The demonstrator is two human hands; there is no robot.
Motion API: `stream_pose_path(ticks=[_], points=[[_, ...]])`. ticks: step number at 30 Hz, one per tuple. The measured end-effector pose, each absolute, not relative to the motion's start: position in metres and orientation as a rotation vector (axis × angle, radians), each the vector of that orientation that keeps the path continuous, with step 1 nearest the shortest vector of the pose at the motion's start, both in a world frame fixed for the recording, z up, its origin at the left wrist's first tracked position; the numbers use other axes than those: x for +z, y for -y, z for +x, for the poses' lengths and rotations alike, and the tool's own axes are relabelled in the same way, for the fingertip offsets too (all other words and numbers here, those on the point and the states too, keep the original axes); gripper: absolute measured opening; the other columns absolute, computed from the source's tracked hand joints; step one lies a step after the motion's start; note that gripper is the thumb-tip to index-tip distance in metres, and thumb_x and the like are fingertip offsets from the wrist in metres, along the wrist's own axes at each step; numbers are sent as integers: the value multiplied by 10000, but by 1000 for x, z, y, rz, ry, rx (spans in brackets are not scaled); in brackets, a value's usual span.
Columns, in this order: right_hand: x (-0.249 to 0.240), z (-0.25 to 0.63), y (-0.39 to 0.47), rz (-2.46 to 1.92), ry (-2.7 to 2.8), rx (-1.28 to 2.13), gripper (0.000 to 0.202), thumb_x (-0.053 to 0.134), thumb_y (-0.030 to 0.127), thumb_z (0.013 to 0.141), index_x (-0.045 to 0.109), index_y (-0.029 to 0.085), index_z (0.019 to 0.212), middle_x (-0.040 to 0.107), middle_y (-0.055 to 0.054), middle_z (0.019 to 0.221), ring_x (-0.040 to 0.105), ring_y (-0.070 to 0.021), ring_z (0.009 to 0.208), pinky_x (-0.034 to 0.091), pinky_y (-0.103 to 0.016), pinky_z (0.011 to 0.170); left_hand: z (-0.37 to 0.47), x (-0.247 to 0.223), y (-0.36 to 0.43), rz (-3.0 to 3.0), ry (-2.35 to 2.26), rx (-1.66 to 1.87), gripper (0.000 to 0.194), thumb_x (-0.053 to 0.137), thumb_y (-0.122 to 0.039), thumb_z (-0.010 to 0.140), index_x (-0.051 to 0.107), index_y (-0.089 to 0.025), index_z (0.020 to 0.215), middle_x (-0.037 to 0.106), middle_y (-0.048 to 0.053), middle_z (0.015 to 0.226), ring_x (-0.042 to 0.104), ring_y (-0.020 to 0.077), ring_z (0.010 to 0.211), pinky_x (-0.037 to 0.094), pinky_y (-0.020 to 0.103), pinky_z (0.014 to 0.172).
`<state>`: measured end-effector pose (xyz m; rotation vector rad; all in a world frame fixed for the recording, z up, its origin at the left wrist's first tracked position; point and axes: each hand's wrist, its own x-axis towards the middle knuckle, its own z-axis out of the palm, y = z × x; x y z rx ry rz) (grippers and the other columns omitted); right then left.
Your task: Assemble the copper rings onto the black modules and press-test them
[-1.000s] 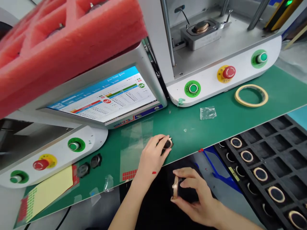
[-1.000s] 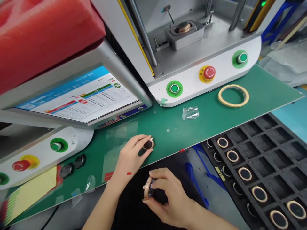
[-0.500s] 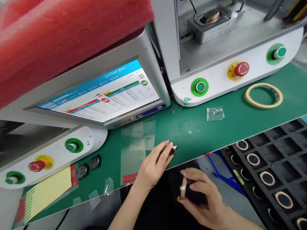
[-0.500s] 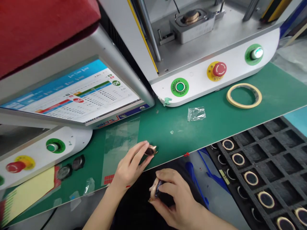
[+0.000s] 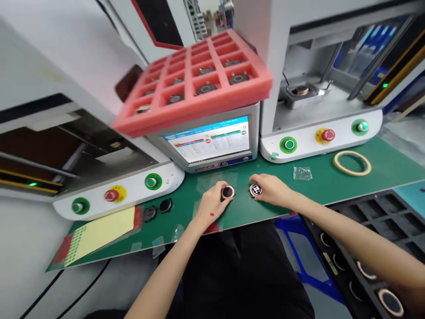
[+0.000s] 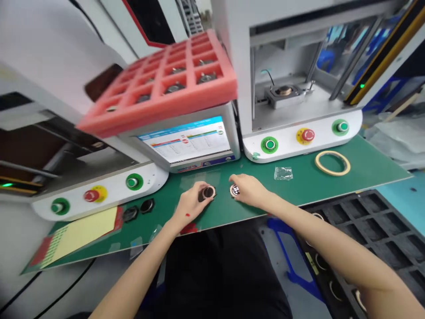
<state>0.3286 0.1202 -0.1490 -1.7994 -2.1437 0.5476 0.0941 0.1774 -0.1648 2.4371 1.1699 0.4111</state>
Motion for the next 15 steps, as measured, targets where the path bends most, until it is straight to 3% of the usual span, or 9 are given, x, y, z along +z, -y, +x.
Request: stream_pose_path(ticks=[6,11,15], points=[[-143,314,-141,-1870,2359,564,319,602,360,942,592,152,1182,651,-66,1093,650,-196,964,548,-409,855,96,-154,-182,2416,-1189,356,337,709,-259,794,559,-232,1095,736,54,1065,701,258,997,535,337,831],[-128,307,-137,-1854,2493,476,347,660,367,899,609,146,1163,673,-68,1083,662,-199,965,554,-392,848,72,-140,-183,2433,-1196,493,472,624,-318,837,518,-226,1288,715,58,1182,667,222,1098,516,302,895],[-86,365,-149,-1891,2393,306,374,770,333,765,664,224,1106,718,-31,1094,676,-208,1012,537,-297,877,1,-107,-219,2392,-1558,620,264,462,-334,884,635,-223,1049,753,20,976,695,186,920,500,263,836]])
